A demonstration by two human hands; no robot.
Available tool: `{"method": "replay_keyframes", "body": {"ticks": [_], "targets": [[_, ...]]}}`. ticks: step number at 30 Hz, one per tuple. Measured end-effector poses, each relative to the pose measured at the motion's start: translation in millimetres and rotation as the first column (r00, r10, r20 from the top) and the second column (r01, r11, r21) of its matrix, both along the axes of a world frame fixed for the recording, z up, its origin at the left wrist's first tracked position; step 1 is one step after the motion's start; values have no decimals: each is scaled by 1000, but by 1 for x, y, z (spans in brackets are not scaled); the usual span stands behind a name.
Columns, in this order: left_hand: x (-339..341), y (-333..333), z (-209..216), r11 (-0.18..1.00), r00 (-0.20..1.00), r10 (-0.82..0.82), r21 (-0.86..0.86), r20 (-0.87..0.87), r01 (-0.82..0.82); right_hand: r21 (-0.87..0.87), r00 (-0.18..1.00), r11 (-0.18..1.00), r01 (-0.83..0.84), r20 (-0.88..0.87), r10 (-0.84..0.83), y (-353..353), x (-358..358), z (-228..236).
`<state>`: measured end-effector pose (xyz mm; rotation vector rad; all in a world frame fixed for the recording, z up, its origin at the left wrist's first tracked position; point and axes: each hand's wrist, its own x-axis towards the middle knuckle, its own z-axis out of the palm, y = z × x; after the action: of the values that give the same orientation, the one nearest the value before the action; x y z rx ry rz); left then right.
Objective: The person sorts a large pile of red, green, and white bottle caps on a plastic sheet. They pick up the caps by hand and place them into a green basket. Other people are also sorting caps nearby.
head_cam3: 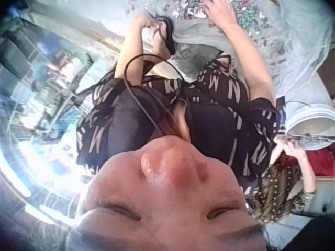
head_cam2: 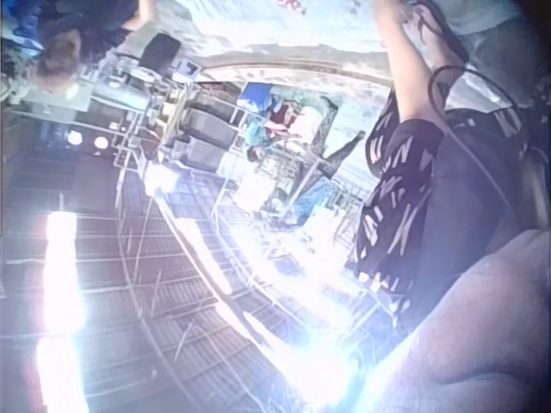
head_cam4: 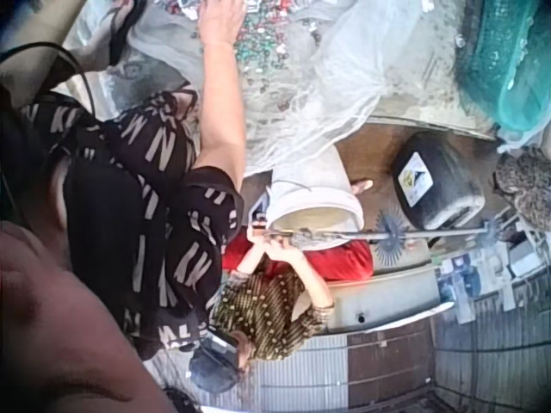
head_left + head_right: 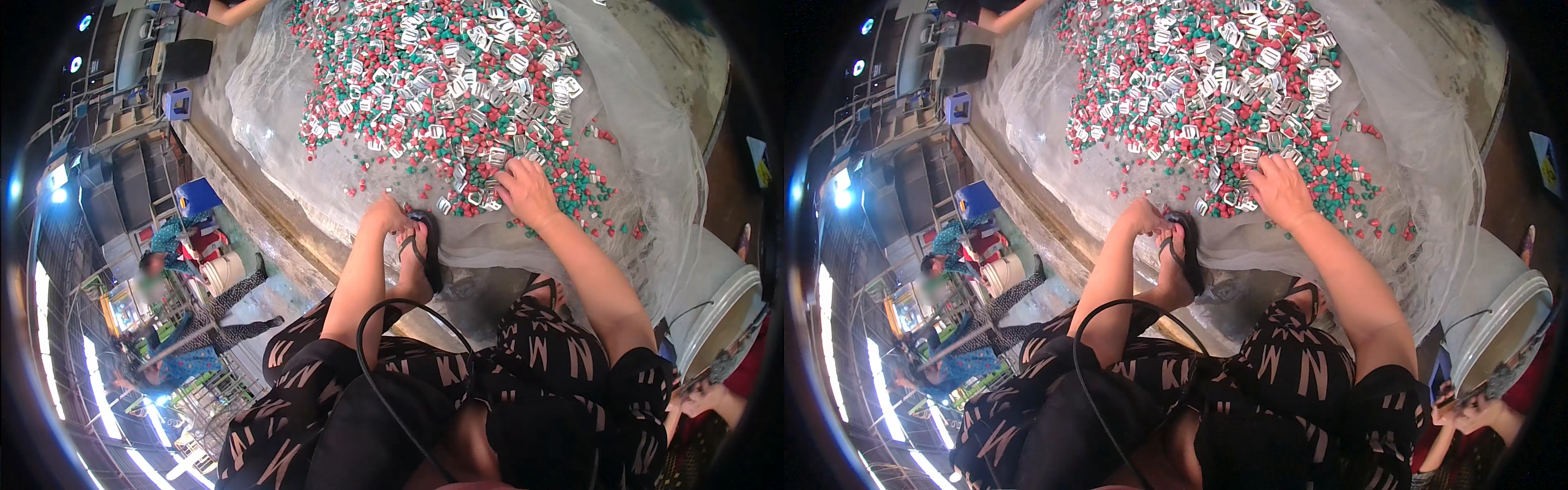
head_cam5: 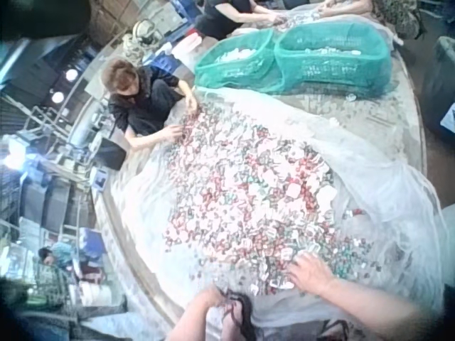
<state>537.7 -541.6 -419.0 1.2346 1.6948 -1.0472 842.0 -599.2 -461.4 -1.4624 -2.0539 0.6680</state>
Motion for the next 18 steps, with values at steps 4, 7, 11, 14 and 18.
{"method": "replay_keyframes", "body": {"ticks": [4, 7, 11, 14, 18], "targets": [[19, -15, -8, 979, 984, -76, 173, -164, 105, 42, 998, 997, 63, 11, -64, 0, 8, -4], [36, -14, -4, 984, 976, -76, 145, -205, 107, 22, 995, 995, 94, 25, -95, -5, 13, -2], [46, -23, -11, 950, 975, -107, 270, -195, 159, -24, 998, 999, 40, 41, -39, -12, 8, 4], [33, -21, -23, 976, 985, 152, 169, -77, -137, -45, 994, 999, 25, 105, -21, -18, -7, 4], [19, -28, -33, 904, 925, 377, 235, -43, -357, -142, 982, 989, 25, 187, 2, -13, -26, 5]]}}
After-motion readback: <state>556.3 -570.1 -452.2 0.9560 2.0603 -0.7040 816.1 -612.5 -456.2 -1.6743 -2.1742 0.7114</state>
